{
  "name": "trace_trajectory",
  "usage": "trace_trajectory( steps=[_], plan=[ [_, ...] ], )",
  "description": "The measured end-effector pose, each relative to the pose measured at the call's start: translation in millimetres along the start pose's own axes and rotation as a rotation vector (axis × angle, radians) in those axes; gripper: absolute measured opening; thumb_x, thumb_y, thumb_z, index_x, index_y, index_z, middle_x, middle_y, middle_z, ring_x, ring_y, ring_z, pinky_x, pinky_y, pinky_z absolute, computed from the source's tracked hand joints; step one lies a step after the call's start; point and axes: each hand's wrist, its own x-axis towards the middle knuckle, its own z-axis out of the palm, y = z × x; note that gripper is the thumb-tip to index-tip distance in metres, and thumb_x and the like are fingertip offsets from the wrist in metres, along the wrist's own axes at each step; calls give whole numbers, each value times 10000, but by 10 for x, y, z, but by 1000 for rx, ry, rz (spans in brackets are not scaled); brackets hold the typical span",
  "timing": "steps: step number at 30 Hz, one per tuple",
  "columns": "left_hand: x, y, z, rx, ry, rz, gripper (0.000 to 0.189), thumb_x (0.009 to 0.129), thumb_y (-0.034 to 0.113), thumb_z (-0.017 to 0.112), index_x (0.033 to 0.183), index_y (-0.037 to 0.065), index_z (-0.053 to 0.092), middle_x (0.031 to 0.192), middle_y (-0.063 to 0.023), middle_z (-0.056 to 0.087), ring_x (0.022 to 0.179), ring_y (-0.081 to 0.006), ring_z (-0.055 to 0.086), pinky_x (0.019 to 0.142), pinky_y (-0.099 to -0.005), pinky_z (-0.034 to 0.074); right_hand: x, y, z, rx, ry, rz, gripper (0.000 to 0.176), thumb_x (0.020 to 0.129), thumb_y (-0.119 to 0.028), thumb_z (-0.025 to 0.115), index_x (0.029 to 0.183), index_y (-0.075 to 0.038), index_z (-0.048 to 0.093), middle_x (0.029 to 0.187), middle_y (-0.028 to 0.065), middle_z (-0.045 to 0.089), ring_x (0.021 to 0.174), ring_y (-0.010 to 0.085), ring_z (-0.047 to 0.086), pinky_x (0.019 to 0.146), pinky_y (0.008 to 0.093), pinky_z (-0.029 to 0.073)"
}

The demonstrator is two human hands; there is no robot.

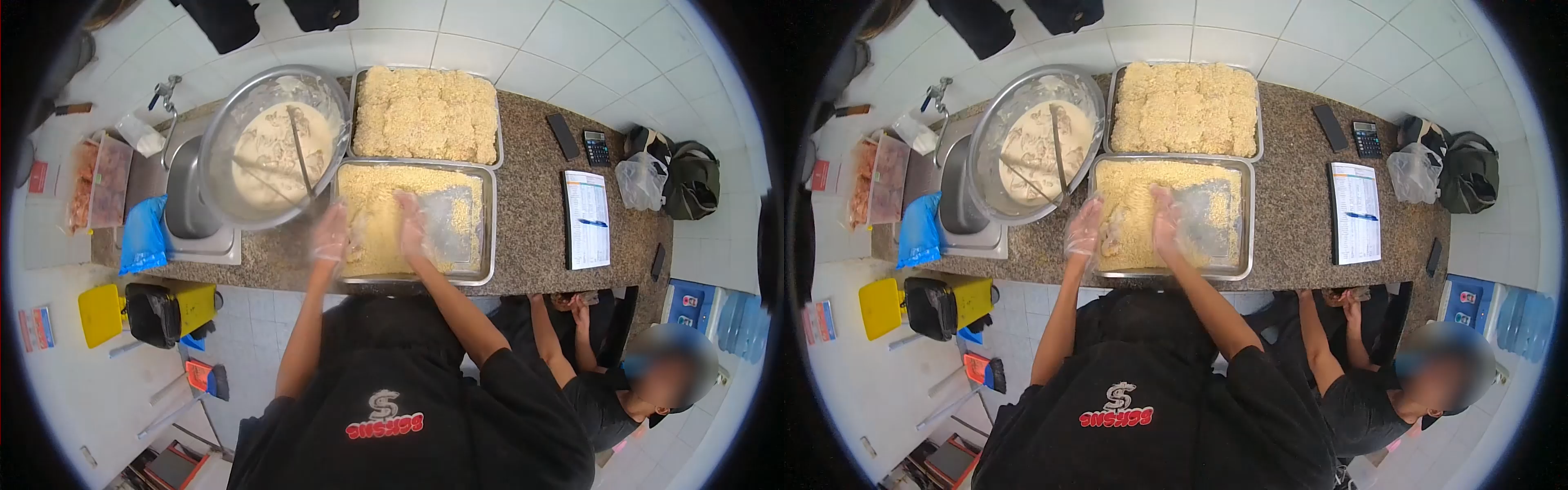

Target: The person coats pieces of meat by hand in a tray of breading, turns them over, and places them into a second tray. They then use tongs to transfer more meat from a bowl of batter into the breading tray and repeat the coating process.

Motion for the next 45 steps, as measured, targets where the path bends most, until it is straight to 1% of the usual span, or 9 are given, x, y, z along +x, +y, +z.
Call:
trace_trajectory(
  steps=[7, 12, 15, 22, 24, 27, 36, 42, 45],
  plan=[
    [-88, 231, -7, 543, -151, -71, 530, 1071, 435, 458, 1354, 22, 632, 1314, -246, 656, 1232, -392, 620, 1044, -425, 476, -68, -342, -517, 404, -268, 628, 399, 1035, -266, 592, 1348, -22, 635, 1367, 129, 656, 1215, 250, 609, 1081, 371, 437],
    [-48, -85, 86, 595, -52, 163, 438, 1041, 341, 451, 1319, 64, 645, 1061, -274, 691, 1022, -459, 642, 908, -519, 499, 67, -172, -349, -406, -852, -470, 407, 987, -170, 601, 1351, 5, 650, 1339, 156, 689, 1161, 243, 669, 1027, 319, 487],
    [-54, -24, 40, 553, -76, 134, 429, 1029, 356, 498, 1276, 60, 686, 1150, -244, 708, 1079, -425, 667, 937, -467, 515, 17, -129, -39, 12, -690, 346, 358, 956, -105, 602, 1270, 41, 691, 1325, 152, 697, 1164, 247, 679, 1009, 323, 507],
    [-85, 55, -23, 638, -183, 132, 352, 991, 297, 546, 1198, 56, 697, 1109, -242, 714, 1039, -415, 675, 920, -477, 523, -33, -767, -885, 143, -476, 406, 359, 939, -186, 676, 1186, 71, 720, 1275, 153, 719, 1126, 249, 691, 993, 353, 510],
    [-120, -68, 23, 746, -263, 226, 310, 1018, 273, 501, 1093, 47, 699, 1066, -262, 693, 1035, -443, 655, 917, -489, 527, -47, -1008, -957, -319, -103, 289, 424, 903, -288, 740, 1131, 69, 726, 1178, 209, 739, 1043, 285, 718, 922, 401, 528],
    [-281, -261, 78, 816, -274, 349, 388, 973, 299, 592, 1278, 65, 650, 1119, -264, 700, 1017, -449, 658, 935, -516, 516, 79, -1452, -1048, -873, -301, 185, 457, 872, -333, 782, 1129, 39, 712, 1116, 263, 722, 973, 316, 727, 852, 444, 528],
    [-555, 81, 228, 956, -425, 223, 502, 940, 339, 661, 1298, -12, 624, 1256, -285, 651, 1149, -425, 643, 1019, -477, 513, -549, -1250, -903, -896, -28, -400, 518, 901, -411, 696, 1281, -62, 646, 1153, 249, 704, 1037, 382, 692, 950, 482, 526],
    [-510, -359, 829, 775, -425, -169, 551, 860, 290, 735, 1297, -20, 605, 1254, -313, 638, 1184, -428, 634, 1038, -484, 500, -759, -1495, -767, -1222, -457, 242, 558, 939, -454, 631, 1204, 37, 645, 1160, 279, 671, 1053, 369, 659, 929, 450, 510],
    [-461, -110, 1076, 749, -525, -24, 582, 828, 251, 762, 1314, -13, 581, 1212, -322, 650, 1199, -445, 622, 1027, -500, 495, -799, -1342, -751, -902, -490, 138, 502, 959, -378, 608, 1146, 85, 656, 1202, 308, 645, 1090, 354, 649, 947, 449, 500]
  ],
)
